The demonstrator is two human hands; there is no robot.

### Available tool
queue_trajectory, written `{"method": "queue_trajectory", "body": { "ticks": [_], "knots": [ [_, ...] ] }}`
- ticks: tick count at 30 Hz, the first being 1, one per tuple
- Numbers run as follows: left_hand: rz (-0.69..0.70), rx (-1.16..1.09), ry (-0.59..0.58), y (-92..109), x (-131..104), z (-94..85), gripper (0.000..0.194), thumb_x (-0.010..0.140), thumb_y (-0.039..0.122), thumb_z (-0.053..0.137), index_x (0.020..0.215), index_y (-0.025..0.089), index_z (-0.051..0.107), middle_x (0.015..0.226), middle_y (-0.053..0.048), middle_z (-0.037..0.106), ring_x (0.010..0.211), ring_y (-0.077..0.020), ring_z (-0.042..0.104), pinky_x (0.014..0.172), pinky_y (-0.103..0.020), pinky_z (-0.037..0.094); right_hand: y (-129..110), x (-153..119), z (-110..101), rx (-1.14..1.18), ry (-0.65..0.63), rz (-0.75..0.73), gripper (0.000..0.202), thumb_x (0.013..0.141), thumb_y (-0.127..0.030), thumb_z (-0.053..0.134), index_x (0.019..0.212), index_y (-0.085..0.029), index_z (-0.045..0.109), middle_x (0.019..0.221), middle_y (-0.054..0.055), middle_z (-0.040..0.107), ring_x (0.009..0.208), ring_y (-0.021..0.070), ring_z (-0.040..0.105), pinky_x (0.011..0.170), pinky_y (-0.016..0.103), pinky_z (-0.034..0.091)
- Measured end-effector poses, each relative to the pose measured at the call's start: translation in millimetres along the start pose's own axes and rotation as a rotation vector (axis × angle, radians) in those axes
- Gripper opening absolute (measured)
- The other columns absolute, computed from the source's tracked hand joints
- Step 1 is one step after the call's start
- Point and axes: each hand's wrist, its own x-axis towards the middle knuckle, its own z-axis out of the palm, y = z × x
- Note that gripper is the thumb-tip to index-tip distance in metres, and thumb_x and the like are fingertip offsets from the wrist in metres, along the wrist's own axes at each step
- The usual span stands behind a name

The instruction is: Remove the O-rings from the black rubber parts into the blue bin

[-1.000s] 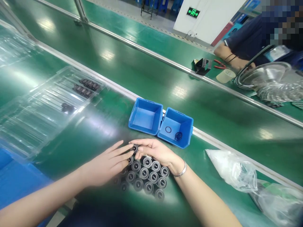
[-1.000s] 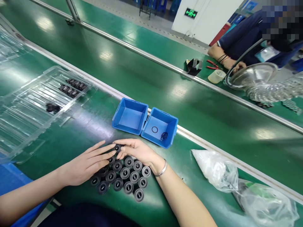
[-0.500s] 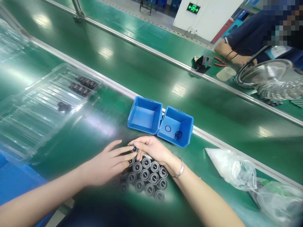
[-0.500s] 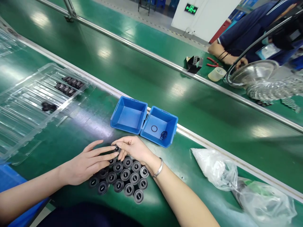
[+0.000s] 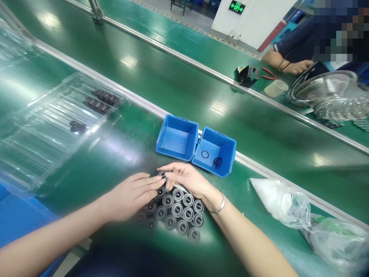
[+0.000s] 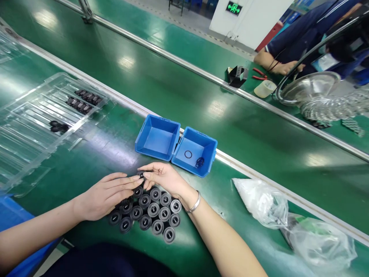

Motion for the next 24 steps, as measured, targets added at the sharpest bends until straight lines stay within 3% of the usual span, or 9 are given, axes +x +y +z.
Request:
{"method": "queue_trajectory", "body": {
  "ticks": [5,12,19,24],
  "knots": [
    [-0.026,-0.023,0.032,1.4,5.6,-1.3,0.027,0.099,0.009,0.036,0.100,0.015,0.062,0.127,-0.009,0.068,0.131,-0.0226,0.053,0.122,-0.049,0.017,-0.2,0.1,0.6,0.038,0.004,0.015,0.041,0.081,-0.037,0.077,0.111,-0.012,0.068,0.073,0.004,0.072,0.065,0.0133,0.070,0.067,0.027,0.056],
    [0.046,-0.012,0.052,-1.0,-3.2,1.9,0.025,0.097,0.007,0.037,0.110,0.009,0.058,0.127,-0.020,0.066,0.134,-0.0258,0.050,0.113,-0.047,0.037,0.3,-0.1,-1.1,-0.010,-0.022,-0.003,0.041,0.080,-0.034,0.079,0.113,-0.013,0.068,0.072,0.003,0.072,0.065,0.0123,0.069,0.067,0.025,0.055],
    [0.009,0.051,0.037,2.0,1.0,0.2,0.030,0.096,0.009,0.036,0.111,0.013,0.061,0.131,-0.014,0.065,0.128,-0.0211,0.056,0.114,-0.038,0.036,-1.3,-1.4,-1.3,-0.032,-0.032,-0.007,0.045,0.080,-0.034,0.078,0.118,-0.013,0.066,0.071,0.002,0.072,0.066,0.0129,0.069,0.068,0.027,0.055],
    [0.024,0.020,0.064,-0.2,0.4,-0.8,0.029,0.094,0.005,0.036,0.109,0.012,0.060,0.130,-0.016,0.064,0.130,-0.0213,0.055,0.111,-0.037,0.038,-0.1,-1.3,-1.1,-0.050,-0.005,-0.026,0.042,0.081,-0.034,0.077,0.116,-0.012,0.066,0.069,0.002,0.071,0.063,0.0126,0.068,0.064,0.025,0.055]
  ]
}}
